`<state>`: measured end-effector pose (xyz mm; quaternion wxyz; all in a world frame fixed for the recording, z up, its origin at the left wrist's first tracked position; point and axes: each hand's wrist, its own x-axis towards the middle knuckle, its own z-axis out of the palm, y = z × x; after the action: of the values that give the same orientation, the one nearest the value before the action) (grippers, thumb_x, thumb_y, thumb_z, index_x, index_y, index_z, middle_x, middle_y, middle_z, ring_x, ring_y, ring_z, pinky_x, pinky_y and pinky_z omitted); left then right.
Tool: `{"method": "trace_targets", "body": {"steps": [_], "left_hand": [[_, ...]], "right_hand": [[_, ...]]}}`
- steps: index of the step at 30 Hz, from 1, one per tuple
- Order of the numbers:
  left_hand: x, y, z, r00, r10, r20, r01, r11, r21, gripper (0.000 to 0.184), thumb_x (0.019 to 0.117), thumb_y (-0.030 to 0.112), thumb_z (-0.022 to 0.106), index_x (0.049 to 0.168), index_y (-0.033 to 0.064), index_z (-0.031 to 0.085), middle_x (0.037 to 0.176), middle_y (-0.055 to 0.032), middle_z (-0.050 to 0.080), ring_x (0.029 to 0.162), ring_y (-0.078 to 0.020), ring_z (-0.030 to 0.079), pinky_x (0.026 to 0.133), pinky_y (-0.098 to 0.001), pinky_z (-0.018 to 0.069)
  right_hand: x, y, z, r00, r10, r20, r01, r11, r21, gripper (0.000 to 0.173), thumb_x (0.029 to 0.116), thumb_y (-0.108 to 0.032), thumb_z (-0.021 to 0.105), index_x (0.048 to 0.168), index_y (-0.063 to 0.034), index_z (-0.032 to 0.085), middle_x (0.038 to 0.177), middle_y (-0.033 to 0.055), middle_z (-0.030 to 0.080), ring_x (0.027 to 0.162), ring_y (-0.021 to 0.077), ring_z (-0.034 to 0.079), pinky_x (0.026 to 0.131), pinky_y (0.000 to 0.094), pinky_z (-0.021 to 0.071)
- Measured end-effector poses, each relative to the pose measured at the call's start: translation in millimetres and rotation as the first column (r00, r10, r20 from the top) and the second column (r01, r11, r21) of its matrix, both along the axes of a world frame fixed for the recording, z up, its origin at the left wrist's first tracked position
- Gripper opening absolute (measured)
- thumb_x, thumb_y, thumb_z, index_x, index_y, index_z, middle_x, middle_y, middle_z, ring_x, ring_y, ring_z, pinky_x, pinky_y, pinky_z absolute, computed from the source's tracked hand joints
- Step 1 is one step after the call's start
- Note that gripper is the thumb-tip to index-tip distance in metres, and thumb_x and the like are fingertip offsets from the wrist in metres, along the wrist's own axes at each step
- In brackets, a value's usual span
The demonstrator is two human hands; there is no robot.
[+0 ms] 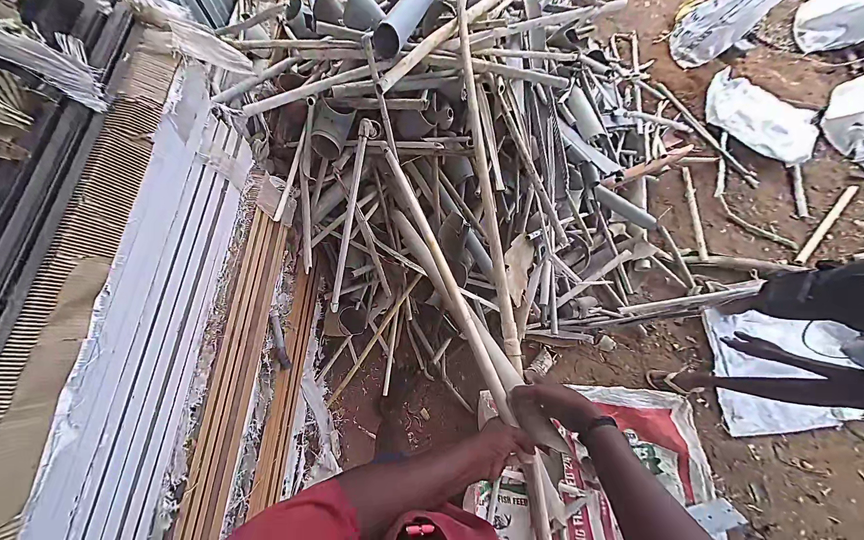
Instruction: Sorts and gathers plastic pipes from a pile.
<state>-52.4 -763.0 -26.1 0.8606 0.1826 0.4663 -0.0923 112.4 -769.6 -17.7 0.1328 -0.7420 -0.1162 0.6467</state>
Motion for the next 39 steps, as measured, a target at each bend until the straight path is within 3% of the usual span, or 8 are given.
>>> {"method": "trace_targets", "body": {"steps": [7, 13, 17, 25, 29, 32, 35, 39], "left_hand": [[7.7, -18.3, -8.5, 0.989, 0.007, 0.149, -0.023, 0.994, 0.108, 0.057, 0.0793, -0.015, 0.063, 0.133, 0.0000, 0.051, 0.120, -0.0126, 0.061, 0.102, -0.0161, 0.059, 0.087, -0.0339, 0.0515], [-3.7, -4.9, -38.7, 0.949, -0.170, 0.267, 0.143, 0.983, 0.117, 0.067, 0.0840, -0.008, 0.070, 0.145, -0.0004, 0.044, 0.136, -0.0172, 0.058, 0.116, -0.0204, 0.059, 0.099, -0.0390, 0.0497], [-20.5, 34.0, -70.7, 0.799, -0.463, 0.384, 0.416, 0.886, 0.203, 0.088, 0.0931, 0.005, 0.071, 0.163, 0.0059, 0.018, 0.166, -0.0200, 0.028, 0.151, -0.0338, 0.031, 0.117, -0.0599, 0.0315], [-79.9, 236.4, -178.4, 0.983, -0.153, -0.104, 0.162, 0.982, 0.092, 0.045, 0.1068, 0.030, 0.054, 0.145, 0.0075, 0.052, 0.131, -0.0146, 0.065, 0.114, -0.0248, 0.065, 0.095, -0.0459, 0.0526], [-60.0, 299.4, -227.2, 0.972, 0.163, -0.171, -0.141, 0.981, 0.131, 0.074, 0.1044, 0.067, 0.025, 0.162, 0.0202, 0.031, 0.159, -0.0180, 0.041, 0.139, -0.0410, 0.046, 0.100, -0.0677, 0.0426], [-24.0, 282.4, -265.8, 0.886, 0.403, -0.230, -0.372, 0.913, 0.166, 0.062, 0.1057, 0.056, 0.043, 0.144, 0.0088, 0.051, 0.130, -0.0197, 0.063, 0.116, -0.0320, 0.063, 0.093, -0.0551, 0.0544], [-13.0, 258.1, -276.2, 0.891, 0.384, -0.242, -0.374, 0.923, 0.085, 0.065, 0.1069, 0.052, 0.044, 0.156, 0.0107, 0.037, 0.155, -0.0186, 0.045, 0.140, -0.0350, 0.046, 0.108, -0.0629, 0.0416], [32.8, 246.9, -251.8, 0.898, 0.425, -0.112, -0.422, 0.905, 0.050, 0.053, 0.1108, 0.048, 0.031, 0.126, 0.0045, 0.057, 0.103, -0.0116, 0.063, 0.087, -0.0202, 0.062, 0.075, -0.0377, 0.0539]], "right_hand": [[-26.3, 20.1, -21.8, 0.868, 0.250, 0.430, -0.190, 0.965, -0.178, 0.132, 0.0536, -0.059, 0.095, 0.153, -0.0011, 0.029, 0.128, 0.0254, 0.062, 0.118, 0.0394, 0.064, 0.098, 0.0597, 0.0519], [-36.3, 18.0, -42.2, 0.834, 0.253, 0.491, -0.169, 0.963, -0.210, 0.113, 0.0606, -0.039, 0.091, 0.151, -0.0033, 0.034, 0.122, 0.0253, 0.065, 0.110, 0.0426, 0.066, 0.090, 0.0641, 0.0530], [-35.1, 13.7, -59.4, 0.894, 0.191, 0.404, -0.128, 0.976, -0.176, 0.112, 0.0604, -0.032, 0.089, 0.152, -0.0056, 0.031, 0.115, 0.0231, 0.067, 0.102, 0.0387, 0.069, 0.085, 0.0618, 0.0549], [-28.4, 10.2, -80.8, 0.948, 0.150, 0.282, -0.120, 0.985, -0.121, 0.141, 0.0524, -0.024, 0.097, 0.162, -0.0046, 0.011, 0.132, 0.0308, 0.060, 0.118, 0.0432, 0.063, 0.099, 0.0634, 0.0495], [-48.3, 25.3, -104.4, 0.976, -0.029, 0.216, 0.027, 1.000, 0.013, 0.118, 0.0633, -0.017, 0.089, 0.156, 0.0019, 0.019, 0.112, 0.0202, 0.064, 0.098, 0.0275, 0.066, 0.088, 0.0499, 0.0545], [-64.0, 44.9, -128.5, 0.993, -0.087, 0.080, 0.082, 0.994, 0.066, 0.113, 0.0594, -0.027, 0.095, 0.150, 0.0001, 0.034, 0.121, 0.0117, 0.065, 0.106, 0.0158, 0.065, 0.095, 0.0386, 0.0550], [-75.0, 61.0, -162.8, 0.983, -0.026, 0.182, 0.010, 0.996, 0.092, 0.074, 0.0675, -0.030, 0.094, 0.128, -0.0001, 0.064, 0.122, 0.0186, 0.063, 0.101, 0.0260, 0.065, 0.089, 0.0443, 0.0558], [-69.8, 87.0, -185.6, 0.894, 0.008, 0.447, -0.117, 0.969, 0.216, 0.025, 0.0882, -0.001, 0.061, 0.108, -0.0053, 0.075, 0.119, 0.0213, 0.064, 0.085, 0.0279, 0.068, 0.073, 0.0462, 0.0585]]}}
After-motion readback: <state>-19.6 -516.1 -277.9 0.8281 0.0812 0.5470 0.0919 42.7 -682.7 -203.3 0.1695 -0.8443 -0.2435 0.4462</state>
